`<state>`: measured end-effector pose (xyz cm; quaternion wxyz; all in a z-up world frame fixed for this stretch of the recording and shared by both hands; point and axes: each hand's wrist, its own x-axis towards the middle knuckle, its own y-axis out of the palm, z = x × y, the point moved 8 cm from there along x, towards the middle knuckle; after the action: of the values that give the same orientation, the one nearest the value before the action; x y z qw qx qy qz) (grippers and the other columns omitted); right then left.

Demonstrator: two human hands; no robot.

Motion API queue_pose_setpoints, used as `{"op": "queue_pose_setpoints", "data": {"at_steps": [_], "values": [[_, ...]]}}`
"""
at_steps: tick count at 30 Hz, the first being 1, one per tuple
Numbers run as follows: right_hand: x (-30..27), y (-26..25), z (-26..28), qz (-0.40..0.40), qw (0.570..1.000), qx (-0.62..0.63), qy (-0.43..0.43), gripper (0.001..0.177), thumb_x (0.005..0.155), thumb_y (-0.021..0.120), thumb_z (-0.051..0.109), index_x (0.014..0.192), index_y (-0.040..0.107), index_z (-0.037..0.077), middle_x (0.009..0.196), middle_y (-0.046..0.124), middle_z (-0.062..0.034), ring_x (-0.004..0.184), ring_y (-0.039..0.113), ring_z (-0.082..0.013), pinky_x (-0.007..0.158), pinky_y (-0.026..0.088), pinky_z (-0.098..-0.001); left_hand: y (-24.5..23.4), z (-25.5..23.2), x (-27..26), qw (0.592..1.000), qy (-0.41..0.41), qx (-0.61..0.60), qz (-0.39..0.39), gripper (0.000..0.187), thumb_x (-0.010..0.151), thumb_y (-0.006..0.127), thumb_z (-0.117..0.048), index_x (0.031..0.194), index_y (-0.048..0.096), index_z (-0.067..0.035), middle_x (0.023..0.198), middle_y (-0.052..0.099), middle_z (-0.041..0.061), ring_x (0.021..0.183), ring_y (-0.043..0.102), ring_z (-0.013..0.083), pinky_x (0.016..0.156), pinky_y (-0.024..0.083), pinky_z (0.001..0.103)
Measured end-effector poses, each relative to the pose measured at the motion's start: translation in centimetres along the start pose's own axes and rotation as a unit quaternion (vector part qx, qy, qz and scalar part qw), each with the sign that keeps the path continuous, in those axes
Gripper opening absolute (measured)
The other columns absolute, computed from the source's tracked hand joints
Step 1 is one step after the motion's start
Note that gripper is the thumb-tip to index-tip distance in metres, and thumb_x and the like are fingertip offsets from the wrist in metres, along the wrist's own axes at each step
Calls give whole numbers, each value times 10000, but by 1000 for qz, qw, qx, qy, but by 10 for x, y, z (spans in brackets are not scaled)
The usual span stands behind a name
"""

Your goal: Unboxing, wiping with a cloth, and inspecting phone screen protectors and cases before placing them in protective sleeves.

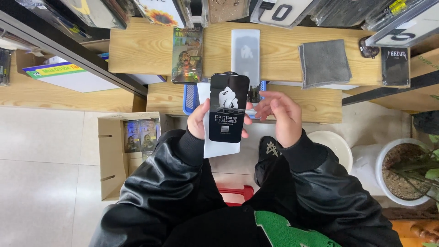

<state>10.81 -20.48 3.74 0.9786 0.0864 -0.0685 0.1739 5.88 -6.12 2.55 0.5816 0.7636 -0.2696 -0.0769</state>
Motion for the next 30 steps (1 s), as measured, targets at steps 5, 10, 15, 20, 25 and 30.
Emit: {"op": "queue_pose_setpoints", "data": {"at_steps": [5, 10, 15, 20, 25, 30], "values": [[1, 2, -1, 4, 1000, -4, 10, 411, 1010, 465, 291, 1144, 627, -62, 800, 677, -216, 681, 676, -242, 578, 548, -314, 1, 1, 0, 999, -27, -10, 25, 846, 917, 424, -654, 1385, 435, 51, 1278, 527, 339, 1126, 590, 517, 897, 549, 556], [2, 3, -6, 7, 1000, -14, 19, 424, 1010, 472, 312, 1121, 639, -62, 789, 678, -216, 671, 674, -240, 569, 545, -316, 4, -2, -2, 998, -34, -26, 42, 860, 929, 402, -653, 1405, 419, 62, 1301, 510, 354, 1153, 560, 544, 935, 520, 575], [2, 9, 0, 24, 999, -28, 14, 408, 1027, 446, 285, 1121, 646, -59, 779, 682, -191, 667, 671, -230, 578, 542, -310, -11, -13, -6, 998, 3, -13, -67, 896, 926, 397, -626, 1444, 354, 104, 1226, 563, 354, 1108, 598, 515, 948, 482, 644], [2, 9, -6, 33, 999, -32, 16, 400, 1030, 439, 275, 1119, 644, -57, 781, 682, -189, 681, 677, -229, 575, 547, -312, -8, -15, -7, 997, 6, -11, -78, 889, 934, 396, -609, 1443, 348, 118, 1224, 566, 368, 1133, 601, 484, 956, 467, 658], [1, 11, -6, 41, 998, -35, 14, 404, 1032, 436, 284, 1117, 647, -50, 784, 684, -181, 687, 676, -223, 582, 553, -315, -10, -5, -6, 999, -6, -15, -40, 856, 948, 343, -624, 1416, 395, 91, 1194, 561, 385, 1047, 619, 529, 898, 515, 654], [2, 10, -6, 37, 999, -34, 7, 416, 1030, 447, 301, 1103, 657, -51, 780, 689, -182, 670, 676, -222, 571, 555, -315, -9, 2, -6, 998, -27, -34, 34, 891, 928, 341, -663, 1393, 412, 92, 1200, 518, 422, 1055, 597, 564, 878, 530, 630]]}}
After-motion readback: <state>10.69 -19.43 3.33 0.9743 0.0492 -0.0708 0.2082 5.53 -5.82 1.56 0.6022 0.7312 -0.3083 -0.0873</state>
